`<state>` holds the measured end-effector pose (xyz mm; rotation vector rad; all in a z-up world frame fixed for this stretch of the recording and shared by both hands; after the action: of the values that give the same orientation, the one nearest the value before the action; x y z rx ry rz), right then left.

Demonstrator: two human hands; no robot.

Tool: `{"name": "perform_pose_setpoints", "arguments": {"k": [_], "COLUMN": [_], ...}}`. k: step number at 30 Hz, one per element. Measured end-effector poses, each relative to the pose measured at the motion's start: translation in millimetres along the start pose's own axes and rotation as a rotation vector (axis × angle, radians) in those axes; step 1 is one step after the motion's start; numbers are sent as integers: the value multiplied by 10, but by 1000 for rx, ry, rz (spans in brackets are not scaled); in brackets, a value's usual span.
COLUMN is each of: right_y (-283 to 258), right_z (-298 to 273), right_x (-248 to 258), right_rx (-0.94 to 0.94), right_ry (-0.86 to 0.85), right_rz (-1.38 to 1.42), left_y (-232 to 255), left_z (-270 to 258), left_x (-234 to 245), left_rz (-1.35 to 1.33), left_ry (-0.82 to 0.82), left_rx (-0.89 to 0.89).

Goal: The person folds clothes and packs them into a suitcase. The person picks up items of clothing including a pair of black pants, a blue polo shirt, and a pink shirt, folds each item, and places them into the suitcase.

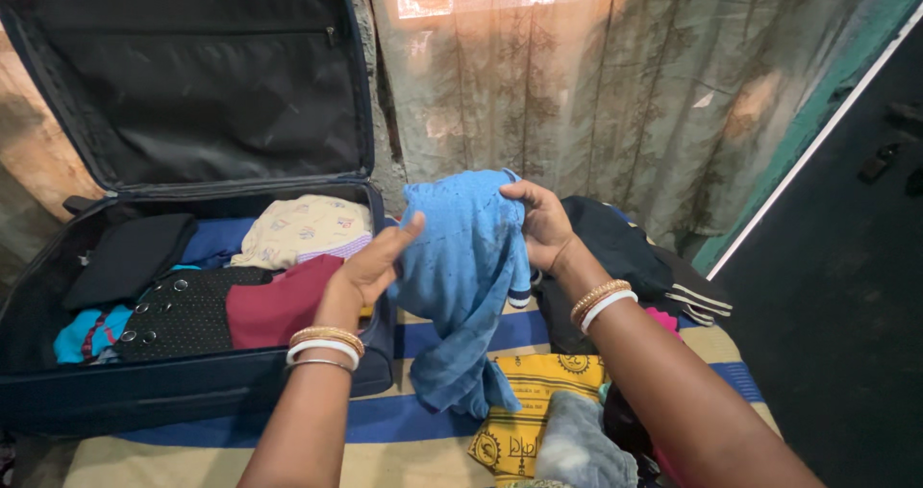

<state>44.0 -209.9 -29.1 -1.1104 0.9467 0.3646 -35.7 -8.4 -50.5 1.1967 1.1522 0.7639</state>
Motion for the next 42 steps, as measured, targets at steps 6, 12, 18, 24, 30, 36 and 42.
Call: {"name": "perform_pose_setpoints", "arguments": {"k": [6, 12, 18, 24, 30, 36, 42], "right_y": [-146, -384, -244, -310, -436, -654, -503], "right_z": [118, -9, 83, -9, -133, -240, -69], "right_x": [-20, -7, 161, 227, 186, -708, -934], "right_rx": [113, 183, 228, 224, 131, 413, 29], "right_ry": [106, 629, 506, 218, 439, 212, 22], "right_rz": [-166, -1132, -1209, -487, -939, -1884, -2141], "left_y": [211, 640, 772, 837, 549, 339, 431], "left_z": [153, 346, 380, 331, 517, 652, 608], "left_x": [-267, -232, -382, -100, 34, -186, -573], "left_rz": [35, 176, 236, 81, -68, -215, -142], "left_ry": [48, 264, 240, 282, 313, 111, -12], "left_rx": [-307, -423, -460, -329, -65, -11, -95]}}
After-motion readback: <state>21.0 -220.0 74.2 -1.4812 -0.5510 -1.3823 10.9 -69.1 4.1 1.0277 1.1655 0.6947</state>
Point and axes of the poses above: each hand's wrist, its own z-axis towards the middle knuckle, its own x-axis out of the back of the hand, y = z × x, the point moved 5 cm from there along z, towards the middle knuckle, and after that the axes turned 7 degrees about -y, right-handed, at the moved point
